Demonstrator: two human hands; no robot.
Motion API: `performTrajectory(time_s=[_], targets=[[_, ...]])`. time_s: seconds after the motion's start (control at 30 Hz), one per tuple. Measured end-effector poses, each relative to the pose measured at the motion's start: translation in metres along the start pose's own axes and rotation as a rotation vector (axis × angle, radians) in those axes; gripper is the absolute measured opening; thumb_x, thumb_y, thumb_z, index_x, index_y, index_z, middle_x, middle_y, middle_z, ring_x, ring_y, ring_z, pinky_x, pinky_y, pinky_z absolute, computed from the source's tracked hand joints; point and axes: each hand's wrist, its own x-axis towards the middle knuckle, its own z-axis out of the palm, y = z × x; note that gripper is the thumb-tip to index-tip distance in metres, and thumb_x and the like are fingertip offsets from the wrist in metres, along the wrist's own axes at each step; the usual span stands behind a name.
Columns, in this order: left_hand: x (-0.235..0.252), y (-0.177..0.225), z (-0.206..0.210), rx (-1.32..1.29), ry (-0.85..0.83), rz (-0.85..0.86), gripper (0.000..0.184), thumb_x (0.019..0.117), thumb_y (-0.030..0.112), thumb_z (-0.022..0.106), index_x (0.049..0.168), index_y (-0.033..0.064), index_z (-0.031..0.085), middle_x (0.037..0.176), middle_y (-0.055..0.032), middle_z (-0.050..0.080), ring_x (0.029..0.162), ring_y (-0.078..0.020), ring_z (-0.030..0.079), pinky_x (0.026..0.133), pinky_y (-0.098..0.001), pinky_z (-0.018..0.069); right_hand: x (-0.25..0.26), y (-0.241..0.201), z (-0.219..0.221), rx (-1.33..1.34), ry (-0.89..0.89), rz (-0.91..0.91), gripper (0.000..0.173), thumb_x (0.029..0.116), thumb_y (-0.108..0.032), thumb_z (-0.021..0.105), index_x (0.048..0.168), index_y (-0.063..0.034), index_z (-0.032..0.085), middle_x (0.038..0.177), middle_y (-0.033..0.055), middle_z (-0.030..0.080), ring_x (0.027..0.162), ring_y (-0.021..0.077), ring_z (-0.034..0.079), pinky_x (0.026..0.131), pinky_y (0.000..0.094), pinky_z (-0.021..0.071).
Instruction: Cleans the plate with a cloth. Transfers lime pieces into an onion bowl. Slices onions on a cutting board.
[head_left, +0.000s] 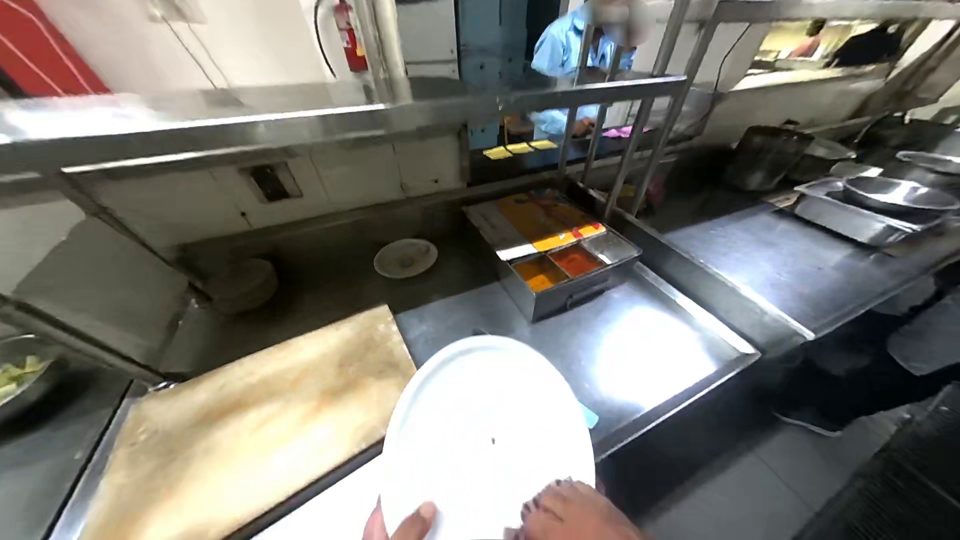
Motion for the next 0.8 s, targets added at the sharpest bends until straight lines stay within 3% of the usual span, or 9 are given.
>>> performTrajectory(time_s=[0.13,0.2,0.27,0.33,0.47,0.53,0.63,0.7,0.8], targets=[[0.023,0.013,0.036,-0.041,0.004,0.106,0.036,0.0999,0.000,0.046,0.135,-0.0027,0.038,0.101,0.0000,0.074,0.088,-0.0101,0.074,0.082,-0.0317,0.0645,0.051,0.030,-0.038,0.031,0.333,0.154,0.036,0.0936,-0.012,0.060,0.129,-0.0081,0.067,0.111,0.0175,0.070,0.105,0.0350,0.068,0.090,0.0546,0.0558],[0.034,0.020,0.050,-0.067,0.040,0.131,0.036,0.1024,0.006,0.045,0.136,-0.0039,0.038,0.102,-0.0021,0.074,0.088,-0.0108,0.075,0.081,-0.0308,0.0647,0.067,0.020,-0.037,-0.046,0.529,0.018,0.032,0.0904,-0.011,0.064,0.122,-0.0135,0.073,0.109,0.0130,0.072,0.105,0.0310,0.070,0.089,0.0520,0.0574],[0.042,0.023,0.054,-0.026,0.039,0.158,0.040,0.1030,0.013,0.045,0.138,-0.0064,0.039,0.104,-0.0022,0.071,0.091,-0.0091,0.073,0.084,-0.0292,0.0632,0.064,0.002,-0.016,-0.105,0.538,-0.245,0.027,0.0874,-0.012,0.067,0.112,-0.0171,0.075,0.101,0.0141,0.072,0.096,0.0326,0.071,0.080,0.0530,0.0585],[0.042,0.026,0.054,-0.021,0.043,0.166,0.032,0.1040,0.012,0.044,0.132,-0.0039,0.043,0.098,0.0001,0.074,0.086,-0.0096,0.074,0.080,-0.0305,0.0647,0.047,0.004,-0.004,-0.147,0.441,-0.349,0.021,0.0906,-0.015,0.068,0.109,-0.0228,0.074,0.095,0.0124,0.070,0.089,0.0308,0.070,0.076,0.0509,0.0568],[0.039,0.016,0.045,-0.036,0.043,0.209,0.030,0.1023,0.010,0.047,0.129,-0.0029,0.044,0.098,-0.0001,0.074,0.086,-0.0108,0.075,0.079,-0.0313,0.0652,0.016,0.071,-0.031,-0.342,0.381,-0.125,0.024,0.0863,-0.009,0.067,0.105,-0.0227,0.075,0.107,0.0111,0.073,0.098,0.0323,0.071,0.078,0.0553,0.0574],[0.040,0.012,0.047,-0.088,0.055,0.209,0.031,0.1020,0.011,0.048,0.130,-0.0031,0.044,0.098,-0.0031,0.074,0.086,-0.0137,0.075,0.078,-0.0336,0.0656,0.016,0.086,-0.050,-0.447,0.437,-0.026,0.027,0.0802,-0.009,0.070,0.104,-0.0198,0.076,0.100,0.0138,0.072,0.092,0.0343,0.071,0.072,0.0542,0.0562],[0.034,0.012,0.056,-0.086,0.077,0.168,0.027,0.1032,0.006,0.042,0.129,-0.0015,0.043,0.095,0.0007,0.075,0.083,-0.0106,0.075,0.077,-0.0308,0.0653,0.014,0.044,-0.020,-0.287,0.441,-0.003,0.033,0.0778,-0.007,0.072,0.110,-0.0127,0.076,0.104,0.0181,0.073,0.097,0.0386,0.071,0.079,0.0594,0.0577],[0.030,0.007,0.060,-0.081,0.078,0.091,0.025,0.1029,0.001,0.040,0.127,-0.0016,0.045,0.091,0.0010,0.075,0.080,-0.0096,0.075,0.076,-0.0303,0.0645,0.017,0.013,0.007,-0.146,0.438,-0.049,0.027,0.0821,-0.007,0.073,0.109,-0.0121,0.077,0.099,0.0185,0.073,0.092,0.0378,0.072,0.078,0.0577,0.0579],[0.022,-0.003,0.055,-0.083,0.039,0.046,0.029,0.0991,-0.005,0.044,0.128,-0.0018,0.044,0.093,0.0008,0.075,0.082,-0.0102,0.075,0.079,-0.0314,0.0643,0.035,0.038,0.002,-0.146,0.547,0.043,0.028,0.0835,-0.009,0.069,0.110,-0.0145,0.077,0.100,0.0155,0.072,0.091,0.0336,0.072,0.075,0.0532,0.0593]])
